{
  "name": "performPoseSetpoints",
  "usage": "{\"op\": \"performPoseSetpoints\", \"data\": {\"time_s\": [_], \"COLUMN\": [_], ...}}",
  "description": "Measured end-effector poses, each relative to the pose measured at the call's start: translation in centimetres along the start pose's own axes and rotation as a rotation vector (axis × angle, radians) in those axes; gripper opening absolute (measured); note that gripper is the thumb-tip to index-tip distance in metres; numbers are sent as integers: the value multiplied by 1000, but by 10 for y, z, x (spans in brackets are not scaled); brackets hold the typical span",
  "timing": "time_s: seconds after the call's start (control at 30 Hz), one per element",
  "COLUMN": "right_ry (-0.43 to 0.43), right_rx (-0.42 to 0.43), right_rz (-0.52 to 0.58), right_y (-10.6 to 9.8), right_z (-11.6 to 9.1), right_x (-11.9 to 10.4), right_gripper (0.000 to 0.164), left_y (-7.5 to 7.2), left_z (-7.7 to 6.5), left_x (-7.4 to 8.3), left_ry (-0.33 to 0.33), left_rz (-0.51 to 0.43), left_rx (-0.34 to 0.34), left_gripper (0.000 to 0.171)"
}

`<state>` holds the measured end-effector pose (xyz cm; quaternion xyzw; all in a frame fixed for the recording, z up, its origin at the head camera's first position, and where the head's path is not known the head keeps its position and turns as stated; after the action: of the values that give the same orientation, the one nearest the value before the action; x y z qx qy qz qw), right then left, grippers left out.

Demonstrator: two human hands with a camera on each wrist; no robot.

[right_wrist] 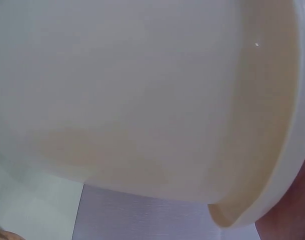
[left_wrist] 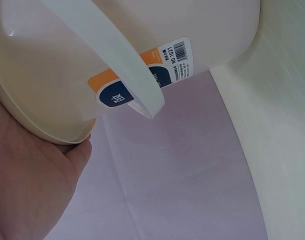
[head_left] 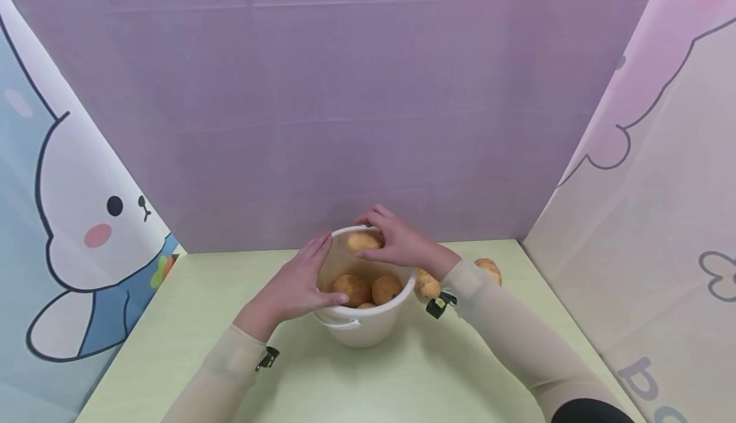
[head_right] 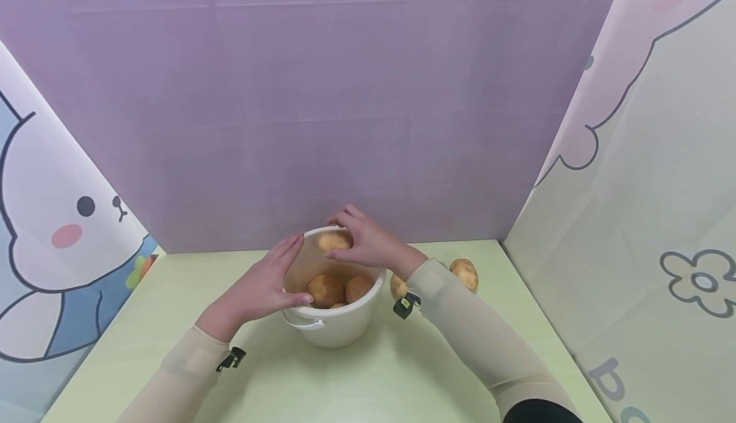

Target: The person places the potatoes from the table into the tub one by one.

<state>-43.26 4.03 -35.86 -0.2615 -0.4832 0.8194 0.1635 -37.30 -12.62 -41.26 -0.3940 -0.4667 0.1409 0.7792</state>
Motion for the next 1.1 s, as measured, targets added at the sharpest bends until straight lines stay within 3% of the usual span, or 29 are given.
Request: {"op": "performPoseSetpoints", "data": {"time_s": [0.37,0.57,1.1], "right_ry": [-10,39,180], "right_rx": [24,38,149], "right_rz": [8,37,7], "right_y": [-2,-8,-47], "right_z": [-4,-15,-78], "right_x": [3,8,46], "right_gripper": [53,49,32], "left_y": [0,-1,0], "left_z": [1,1,0], "left_x": [1,2,4], "left_ry": [2,8,17], "left_rz": [0,3,13], "left_rx": [6,13,15], "left_gripper": [137,136,133]}}
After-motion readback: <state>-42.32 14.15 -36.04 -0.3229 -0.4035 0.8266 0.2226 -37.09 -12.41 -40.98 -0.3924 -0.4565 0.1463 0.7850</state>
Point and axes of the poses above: each hand's wrist, its own z-axis towards the middle knuckle, its own y-axis out of the palm, x = y × z, the point moved 10 cm from there along z, towards the middle knuckle, and after that the axes turned 13 degrees about -z, right-handed, at the moved point
